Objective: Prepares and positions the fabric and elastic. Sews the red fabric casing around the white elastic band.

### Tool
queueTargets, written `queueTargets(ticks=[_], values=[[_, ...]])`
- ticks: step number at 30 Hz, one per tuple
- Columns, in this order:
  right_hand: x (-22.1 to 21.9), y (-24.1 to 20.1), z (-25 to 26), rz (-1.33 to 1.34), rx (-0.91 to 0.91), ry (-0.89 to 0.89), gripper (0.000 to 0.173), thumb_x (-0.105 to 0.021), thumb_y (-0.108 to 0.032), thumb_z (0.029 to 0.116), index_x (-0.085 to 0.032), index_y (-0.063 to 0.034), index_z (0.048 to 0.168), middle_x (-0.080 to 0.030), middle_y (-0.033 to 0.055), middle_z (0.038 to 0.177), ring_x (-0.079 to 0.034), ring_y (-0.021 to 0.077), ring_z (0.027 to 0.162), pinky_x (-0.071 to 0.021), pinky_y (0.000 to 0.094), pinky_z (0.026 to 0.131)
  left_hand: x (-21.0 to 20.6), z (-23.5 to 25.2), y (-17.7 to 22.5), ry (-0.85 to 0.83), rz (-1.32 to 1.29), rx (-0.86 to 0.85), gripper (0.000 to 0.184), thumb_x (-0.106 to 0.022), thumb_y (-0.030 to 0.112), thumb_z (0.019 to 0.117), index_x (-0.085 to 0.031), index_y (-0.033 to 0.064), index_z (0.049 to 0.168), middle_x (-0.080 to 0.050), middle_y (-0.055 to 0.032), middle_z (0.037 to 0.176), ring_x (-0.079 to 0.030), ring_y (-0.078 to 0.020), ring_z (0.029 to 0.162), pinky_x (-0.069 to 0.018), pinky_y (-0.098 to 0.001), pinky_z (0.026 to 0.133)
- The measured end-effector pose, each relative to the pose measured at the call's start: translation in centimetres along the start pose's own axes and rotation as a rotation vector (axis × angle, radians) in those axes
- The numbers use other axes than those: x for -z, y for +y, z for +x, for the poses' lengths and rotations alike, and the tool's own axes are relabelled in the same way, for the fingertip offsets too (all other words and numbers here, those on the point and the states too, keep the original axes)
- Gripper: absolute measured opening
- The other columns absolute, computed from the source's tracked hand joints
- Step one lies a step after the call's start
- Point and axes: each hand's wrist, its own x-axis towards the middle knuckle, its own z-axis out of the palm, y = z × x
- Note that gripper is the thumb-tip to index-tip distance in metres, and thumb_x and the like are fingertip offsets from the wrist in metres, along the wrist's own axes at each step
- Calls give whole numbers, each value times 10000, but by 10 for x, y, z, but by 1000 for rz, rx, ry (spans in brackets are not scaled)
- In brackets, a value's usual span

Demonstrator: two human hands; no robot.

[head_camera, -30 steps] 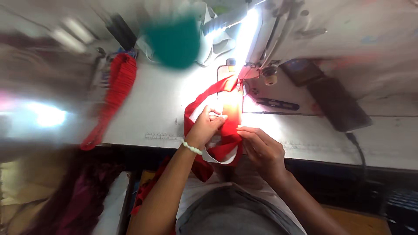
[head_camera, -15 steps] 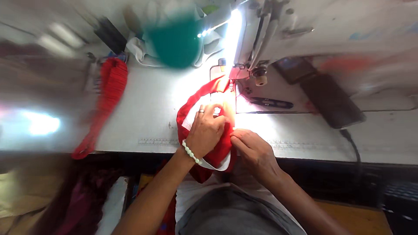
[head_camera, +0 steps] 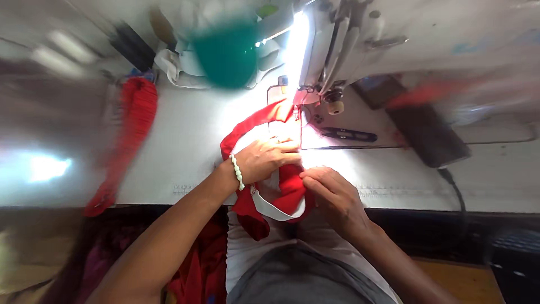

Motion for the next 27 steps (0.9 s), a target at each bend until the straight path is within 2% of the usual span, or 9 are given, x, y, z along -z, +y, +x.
queueTargets(ticks=[4, 6, 10, 12, 14, 17, 19, 22, 27], values=[[-3, -2, 1, 32, 1, -1, 190, -525, -4, 1005, -707, -42, 968, -729, 128, 969, -698, 218, 992, -540, 263, 929, 9, 11, 0, -23, 27, -60, 211, -597, -30, 921, -765, 72, 999, -714, -101, 977, -683, -258, 947, -544, -389, 797], [-3, -3, -1, -2, 20, -5, 190, -520, 2, 998, -700, -47, 962, -716, 124, 941, -692, 226, 968, -541, 272, 921, 5, 13, -1, 10, 65, -125, 214, -574, -7, 962, -770, 71, 996, -728, -93, 961, -698, -250, 928, -555, -375, 785], [2, 2, -9, -60, 48, -22, 203, -514, 19, 990, -705, -41, 957, -738, 117, 959, -704, 236, 1024, -538, 285, 962, -13, -4, 4, 129, 82, -95, 287, -539, -36, 971, -765, 84, 1103, -747, -102, 1135, -709, -249, 1082, -577, -377, 874], [1, 0, -12, -61, 44, -36, 202, -520, 22, 981, -711, -36, 951, -752, 124, 979, -718, 242, 1031, -550, 287, 961, -18, -18, 11, 122, 48, 6, 365, -482, -29, 981, -735, 92, 1214, -716, -109, 1260, -668, -261, 1207, -531, -410, 1014], [-1, -5, -11, -66, 43, -46, 199, -530, 22, 974, -721, -28, 951, -758, 133, 977, -729, 251, 1018, -562, 293, 941, -18, -25, 17, 103, 7, 107, 412, -422, 70, 989, -723, 126, 1264, -692, -84, 1326, -639, -245, 1259, -477, -453, 1072], [-7, -11, -9, -88, 52, -46, 189, -543, 26, 958, -724, -26, 936, -759, 141, 963, -734, 260, 1004, -571, 302, 920, -20, -21, 22, 127, 29, 223, 407, -404, 193, 1008, -744, 168, 1228, -681, -62, 1342, -612, -229, 1284, -435, -485, 1075], [-7, -13, -10, -94, 44, -48, 189, -546, 30, 947, -726, -25, 931, -760, 141, 968, -734, 265, 1015, -570, 306, 933, -25, -16, 22, 161, 99, 288, 336, -475, 271, 1048, -757, 175, 1205, -671, -61, 1366, -590, -257, 1320, -443, -500, 1069], [-6, -17, -14, -97, 27, -54, 189, -541, 26, 955, -720, -30, 935, -754, 137, 973, -726, 263, 1036, -555, 312, 970, -29, -14, 23, 153, 178, 357, 337, -551, 367, 1011, -749, 208, 1232, -643, -68, 1412, -548, -324, 1369, -408, -587, 1108], [-4, -18, -15, -123, 14, -60, 191, -544, 11, 956, -725, -46, 933, -758, 122, 980, -725, 256, 1047, -547, 325, 991, -26, -20, 29, 93, 185, 347, 442, -483, 464, 1024, -701, 225, 1325, -615, -94, 1444, -540, -340, 1377, -416, -607, 1093]])
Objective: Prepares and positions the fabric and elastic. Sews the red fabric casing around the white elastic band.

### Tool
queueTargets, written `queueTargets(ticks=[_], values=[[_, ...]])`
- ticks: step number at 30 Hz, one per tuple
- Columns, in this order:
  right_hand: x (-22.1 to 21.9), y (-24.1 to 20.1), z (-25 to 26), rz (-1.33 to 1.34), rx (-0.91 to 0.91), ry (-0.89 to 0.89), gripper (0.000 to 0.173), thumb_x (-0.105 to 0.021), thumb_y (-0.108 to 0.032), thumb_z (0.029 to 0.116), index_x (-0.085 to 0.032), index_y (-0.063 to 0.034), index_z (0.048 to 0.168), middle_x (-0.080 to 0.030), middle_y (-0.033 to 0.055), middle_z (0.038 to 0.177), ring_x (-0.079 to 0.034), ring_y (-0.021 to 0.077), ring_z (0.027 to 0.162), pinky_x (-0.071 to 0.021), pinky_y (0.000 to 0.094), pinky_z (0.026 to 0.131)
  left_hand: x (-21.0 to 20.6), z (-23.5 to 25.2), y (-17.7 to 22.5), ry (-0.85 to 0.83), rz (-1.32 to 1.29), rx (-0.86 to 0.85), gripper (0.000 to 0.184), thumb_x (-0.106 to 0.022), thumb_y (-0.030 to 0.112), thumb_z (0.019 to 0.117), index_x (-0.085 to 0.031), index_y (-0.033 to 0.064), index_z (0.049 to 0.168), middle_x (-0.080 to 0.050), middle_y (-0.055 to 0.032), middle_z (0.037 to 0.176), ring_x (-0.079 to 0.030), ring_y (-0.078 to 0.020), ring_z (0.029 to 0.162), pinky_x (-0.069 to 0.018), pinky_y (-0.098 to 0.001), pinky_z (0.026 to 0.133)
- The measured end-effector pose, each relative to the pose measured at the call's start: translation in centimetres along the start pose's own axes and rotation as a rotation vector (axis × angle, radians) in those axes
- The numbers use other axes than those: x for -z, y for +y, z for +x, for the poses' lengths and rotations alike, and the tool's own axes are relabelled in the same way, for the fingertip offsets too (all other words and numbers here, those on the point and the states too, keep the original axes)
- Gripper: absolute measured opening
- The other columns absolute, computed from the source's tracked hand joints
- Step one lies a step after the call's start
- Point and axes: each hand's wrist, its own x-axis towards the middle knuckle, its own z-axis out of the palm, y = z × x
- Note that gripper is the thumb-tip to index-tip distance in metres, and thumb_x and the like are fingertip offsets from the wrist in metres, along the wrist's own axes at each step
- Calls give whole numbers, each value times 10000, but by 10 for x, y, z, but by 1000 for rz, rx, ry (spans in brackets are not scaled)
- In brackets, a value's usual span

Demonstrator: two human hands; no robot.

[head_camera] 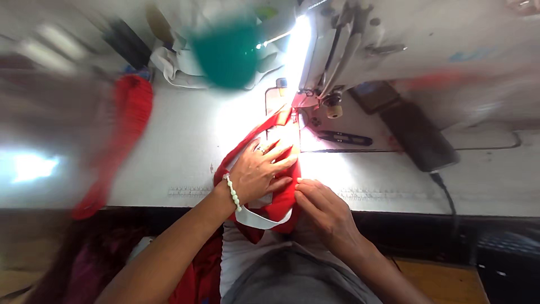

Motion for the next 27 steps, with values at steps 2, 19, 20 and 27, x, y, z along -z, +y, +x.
queueTargets(ticks=[2, 19, 20, 27], values=[[1, 1, 3, -2, -11, -13, 190, -545, 8, 957, -725, -46, 931, -758, 121, 983, -727, 260, 1050, -553, 341, 985, 0, 0, -2, 0, -5, 14, 448, -458, 478, 1035, -696, 240, 1331, -604, -80, 1460, -514, -330, 1404, -388, -612, 1116], [-12, 57, 54, -42, -4, -99, 198, -558, -37, 960, -756, -27, 960, -754, 140, 1006, -725, 299, 1031, -575, 417, 925, 0, 43, -37, 114, -1, -109, 295, -534, 172, 1018, -753, 156, 1214, -686, -140, 1296, -633, -310, 1237, -476, -494, 1049], [-12, 59, 53, -35, -1, -90, 201, -558, -35, 960, -759, -27, 957, -755, 139, 1003, -724, 299, 1029, -574, 412, 924, -2, 39, -32, 126, -7, -109, 284, -538, 130, 1012, -754, 131, 1197, -691, -139, 1286, -650, -302, 1210, -504, -477, 1018], [-11, 61, 49, -19, -14, -79, 212, -554, -42, 964, -766, -43, 967, -751, 128, 975, -722, 291, 971, -578, 398, 876, -3, 21, -27, -15, -156, 2, 377, -451, 211, 1028, -717, 189, 1296, -581, -87, 1481, -574, -304, 1330, -468, -557, 978]])
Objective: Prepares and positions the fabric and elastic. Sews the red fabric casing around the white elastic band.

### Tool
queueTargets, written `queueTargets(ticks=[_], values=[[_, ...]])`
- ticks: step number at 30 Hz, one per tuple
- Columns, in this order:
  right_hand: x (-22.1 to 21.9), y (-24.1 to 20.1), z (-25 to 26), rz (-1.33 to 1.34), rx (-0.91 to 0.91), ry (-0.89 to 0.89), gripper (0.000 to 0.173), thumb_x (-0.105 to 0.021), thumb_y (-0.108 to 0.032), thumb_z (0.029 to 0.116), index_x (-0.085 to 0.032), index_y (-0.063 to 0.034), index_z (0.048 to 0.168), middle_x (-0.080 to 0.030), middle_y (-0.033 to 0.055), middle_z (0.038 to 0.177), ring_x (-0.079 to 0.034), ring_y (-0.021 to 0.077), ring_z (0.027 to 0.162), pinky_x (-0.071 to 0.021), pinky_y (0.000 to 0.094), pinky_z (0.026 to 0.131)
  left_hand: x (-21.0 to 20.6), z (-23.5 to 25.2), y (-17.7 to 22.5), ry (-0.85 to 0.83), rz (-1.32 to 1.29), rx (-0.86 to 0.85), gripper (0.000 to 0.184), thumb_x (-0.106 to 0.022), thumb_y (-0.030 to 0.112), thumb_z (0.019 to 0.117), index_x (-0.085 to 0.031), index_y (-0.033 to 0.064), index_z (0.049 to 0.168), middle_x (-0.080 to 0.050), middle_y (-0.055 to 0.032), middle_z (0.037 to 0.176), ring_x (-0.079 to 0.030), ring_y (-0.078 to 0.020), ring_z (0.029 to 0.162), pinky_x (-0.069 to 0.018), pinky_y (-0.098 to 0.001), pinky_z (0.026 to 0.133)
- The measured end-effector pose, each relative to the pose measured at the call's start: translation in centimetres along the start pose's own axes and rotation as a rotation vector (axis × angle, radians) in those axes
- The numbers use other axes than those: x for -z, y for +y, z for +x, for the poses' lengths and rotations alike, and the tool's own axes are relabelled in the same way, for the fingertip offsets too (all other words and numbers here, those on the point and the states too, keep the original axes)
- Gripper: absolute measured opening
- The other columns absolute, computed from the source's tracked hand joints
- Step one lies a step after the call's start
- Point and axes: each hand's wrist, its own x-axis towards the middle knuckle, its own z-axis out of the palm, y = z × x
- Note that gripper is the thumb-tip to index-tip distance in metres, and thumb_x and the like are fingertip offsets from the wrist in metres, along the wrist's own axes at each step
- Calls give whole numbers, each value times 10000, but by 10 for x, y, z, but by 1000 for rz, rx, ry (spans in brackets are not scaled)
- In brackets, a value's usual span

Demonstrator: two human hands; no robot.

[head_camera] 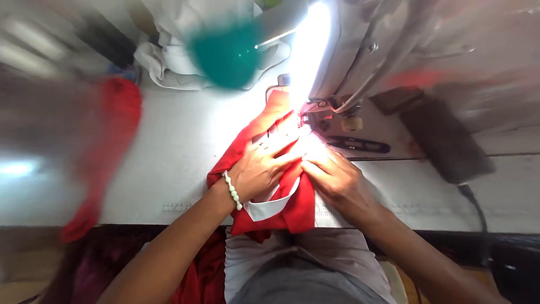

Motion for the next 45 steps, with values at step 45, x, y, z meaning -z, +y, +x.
queueTargets(ticks=[45], values=[[-15, 33, 37, -1, -148, 8, 223, -609, -53, 980, -772, -35, 1131, -750, 151, 1114, -712, 315, 1045, -558, 452, 907, 4, 33, -37, 139, -7, -40, 299, -536, 184, 1003, -758, 186, 1203, -678, -120, 1331, -581, -384, 1311, -334, -738, 1039]])
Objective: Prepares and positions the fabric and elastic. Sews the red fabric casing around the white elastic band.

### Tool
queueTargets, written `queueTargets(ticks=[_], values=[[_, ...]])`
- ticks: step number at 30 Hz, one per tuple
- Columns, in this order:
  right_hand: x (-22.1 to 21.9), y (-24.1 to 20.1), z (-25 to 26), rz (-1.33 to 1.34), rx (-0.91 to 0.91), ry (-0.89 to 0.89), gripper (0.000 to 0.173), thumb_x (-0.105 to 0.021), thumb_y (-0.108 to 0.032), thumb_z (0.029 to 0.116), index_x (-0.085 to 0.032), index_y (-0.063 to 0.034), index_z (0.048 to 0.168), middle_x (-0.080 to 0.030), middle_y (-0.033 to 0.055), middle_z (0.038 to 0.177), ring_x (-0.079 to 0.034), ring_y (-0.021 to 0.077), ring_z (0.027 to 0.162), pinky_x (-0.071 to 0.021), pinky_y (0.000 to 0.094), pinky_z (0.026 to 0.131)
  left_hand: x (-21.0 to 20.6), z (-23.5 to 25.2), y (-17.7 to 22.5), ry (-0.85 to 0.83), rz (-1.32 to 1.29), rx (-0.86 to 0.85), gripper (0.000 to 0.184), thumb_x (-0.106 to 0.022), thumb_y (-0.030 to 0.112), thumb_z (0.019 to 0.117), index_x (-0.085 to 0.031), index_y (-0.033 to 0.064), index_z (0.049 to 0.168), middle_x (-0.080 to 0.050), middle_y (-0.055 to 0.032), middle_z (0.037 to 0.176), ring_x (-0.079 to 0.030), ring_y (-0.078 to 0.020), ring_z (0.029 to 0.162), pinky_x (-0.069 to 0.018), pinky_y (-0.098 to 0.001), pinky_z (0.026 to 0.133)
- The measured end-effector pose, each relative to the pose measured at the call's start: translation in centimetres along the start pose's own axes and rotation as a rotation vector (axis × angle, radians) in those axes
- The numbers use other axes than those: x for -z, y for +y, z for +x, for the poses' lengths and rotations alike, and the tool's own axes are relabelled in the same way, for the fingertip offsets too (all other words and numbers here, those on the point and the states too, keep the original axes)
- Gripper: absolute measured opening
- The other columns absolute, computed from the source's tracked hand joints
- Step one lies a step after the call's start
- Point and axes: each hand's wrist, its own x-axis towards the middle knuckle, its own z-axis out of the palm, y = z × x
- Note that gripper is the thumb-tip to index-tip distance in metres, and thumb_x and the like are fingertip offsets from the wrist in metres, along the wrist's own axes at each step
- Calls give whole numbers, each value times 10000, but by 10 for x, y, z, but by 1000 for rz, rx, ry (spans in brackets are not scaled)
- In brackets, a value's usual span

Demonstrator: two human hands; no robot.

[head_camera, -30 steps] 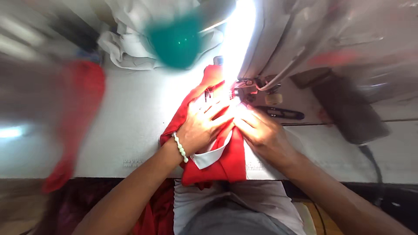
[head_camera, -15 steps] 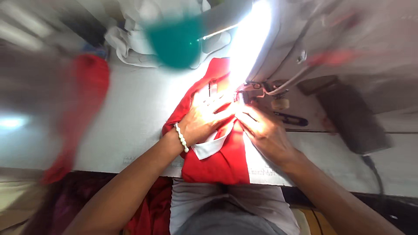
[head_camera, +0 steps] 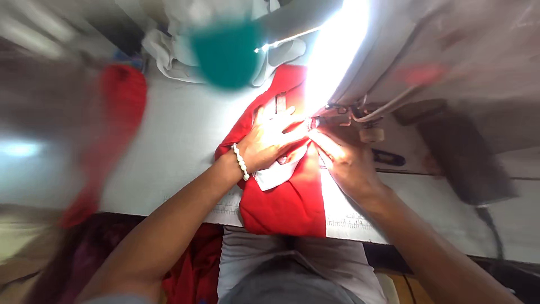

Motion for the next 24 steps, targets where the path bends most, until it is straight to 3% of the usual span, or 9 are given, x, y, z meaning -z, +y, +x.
queueTargets(ticks=[3, 5, 7, 11, 14, 18, 20, 24], values=[[-1, 2, 0, 11, -28, -32, 226, -600, -74, 991, -762, -28, 1142, -740, 165, 1141, -697, 334, 1085, -540, 483, 941, 7, 1, 1, -26, -16, -5, 292, -578, 131, 988, -738, 82, 1227, -679, -135, 1326, -573, -352, 1321, -373, -601, 1084], [-2, 1, 2, -3, -45, -26, 221, -605, -72, 989, -762, -18, 1135, -743, 175, 1130, -705, 348, 1067, -544, 507, 920, 14, 10, -1, -32, -34, 35, 263, -624, 146, 958, -727, -10, 1144, -714, -178, 1202, -646, -346, 1214, -465, -522, 1050], [-3, 1, 3, -8, -58, -22, 222, -602, -87, 996, -767, -29, 1133, -745, 165, 1138, -709, 335, 1066, -551, 509, 925, 16, 27, -11, -106, -40, 154, 259, -590, 195, 970, -692, 25, 1137, -694, -151, 1137, -639, -333, 1151, -455, -564, 966], [-2, -2, 3, -19, -64, -32, 231, -598, -92, 995, -771, -11, 1123, -749, 205, 1093, -725, 378, 1009, -565, 535, 860, 11, 61, -35, -163, 84, 295, 416, -483, 139, 1028, -629, 170, 1416, -540, -94, 1512, -481, -369, 1373, -362, -592, 1048], [0, -3, 3, -24, -88, -63, 247, -590, -98, 1004, -770, -19, 1154, -748, 201, 1120, -718, 375, 1046, -555, 535, 896, 3, 80, -59, -135, 148, 408, 484, -424, 170, 1051, -522, 246, 1518, -461, -12, 1595, -383, -331, 1475, -300, -559, 1137], [1, -2, 3, -24, -94, -83, 251, -570, -81, 1016, -754, 5, 1163, -734, 220, 1156, -702, 382, 1089, -530, 543, 933, -2, 85, -70, -68, 143, 490, 473, -438, 172, 1045, -553, 274, 1492, -503, 23, 1561, -385, -276, 1482, -284, -506, 1179], [2, -4, 4, -38, -74, -78, 249, -566, -70, 1012, -754, 16, 1151, -735, 230, 1143, -709, 384, 1070, -537, 527, 920, 0, 85, -67, -93, 124, 517, 469, -430, 187, 1057, -538, 277, 1504, -485, -13, 1576, -355, -294, 1498, -268, -495, 1190], [2, -5, 4, -58, -54, -68, 245, -563, -48, 1008, -751, 37, 1140, -727, 256, 1141, -699, 412, 1077, -524, 538, 945, -2, 79, -63, -42, 77, 520, 458, -429, 166, 1060, -547, 228, 1498, -506, -38, 1557, -394, -278, 1474, -280, -469, 1186]])
